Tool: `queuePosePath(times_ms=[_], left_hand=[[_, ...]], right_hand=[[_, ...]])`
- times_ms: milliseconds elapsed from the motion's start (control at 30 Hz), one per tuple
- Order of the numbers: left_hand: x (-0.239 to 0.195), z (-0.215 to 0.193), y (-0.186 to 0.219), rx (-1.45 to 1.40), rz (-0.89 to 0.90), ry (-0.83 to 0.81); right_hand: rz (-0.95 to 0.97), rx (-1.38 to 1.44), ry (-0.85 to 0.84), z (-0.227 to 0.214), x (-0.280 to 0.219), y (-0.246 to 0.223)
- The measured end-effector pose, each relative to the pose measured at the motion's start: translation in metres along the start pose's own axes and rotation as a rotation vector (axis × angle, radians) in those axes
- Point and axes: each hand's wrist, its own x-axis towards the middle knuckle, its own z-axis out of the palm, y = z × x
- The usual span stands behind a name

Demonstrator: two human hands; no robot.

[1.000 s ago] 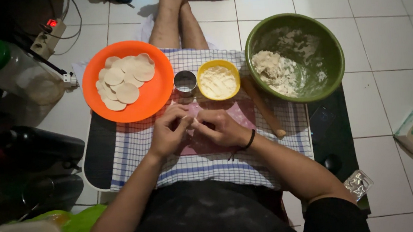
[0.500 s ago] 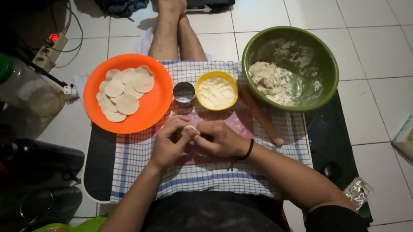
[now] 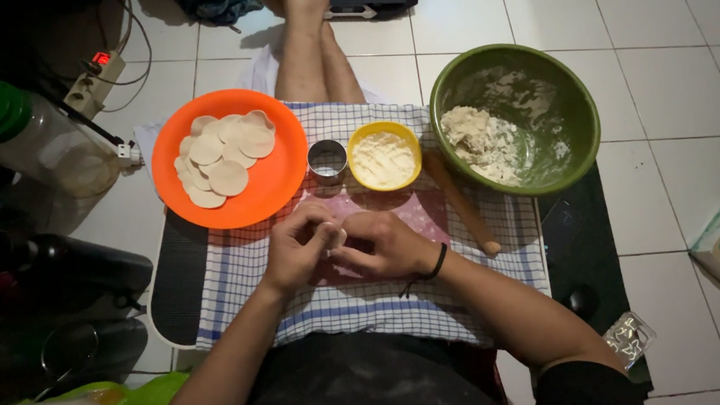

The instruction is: A person is sitting on the floor, taking small portions of dough from a bowl and rolling them into small balls by hand.

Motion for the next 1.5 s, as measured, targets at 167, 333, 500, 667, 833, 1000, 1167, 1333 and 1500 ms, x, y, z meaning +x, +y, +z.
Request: queuePosePath(times_ms=[167, 333, 500, 667, 833, 1000, 1167, 1333, 1500], left_hand=[[0.002, 0.001, 0.006, -0.086, -0.107, 0.066], [-0.001, 0.008, 0.013, -0.053, -0.136, 0.083], [0.0, 0.002, 0.003, 0.065, -0.02, 0.036], [0.006, 0.004, 0.011, -0.004, 0.031, 0.063], [0.004, 0.005, 0.006, -0.077, 0.019, 0.07], [0.0, -0.003, -0.012, 0.175, 0.029, -0.037], [0.004, 0.0, 0.003, 0.198, 0.083, -0.005], [0.007, 0.002, 0.008, 0.133, 0.154, 0.016], [0.009, 0.003, 0.011, 0.201, 0.167, 0.008]], right_hand=[[0.03, 0.006, 0.044, 0.004, -0.004, 0.009], [0.066, 0.026, 0.045, 0.001, -0.005, 0.006], [0.07, 0.041, 0.023, 0.0, -0.007, 0.007], [0.021, 0.033, 0.032, 0.003, -0.005, 0.007], [0.045, 0.102, 0.058, 0.002, -0.005, 0.01], [0.043, 0.119, -0.002, 0.0, -0.01, 0.022], [0.049, 0.123, 0.046, -0.002, -0.006, 0.012], [0.049, 0.076, 0.031, -0.002, 0.0, 0.003], [0.034, 0.109, 0.034, -0.001, -0.001, 0.008]])
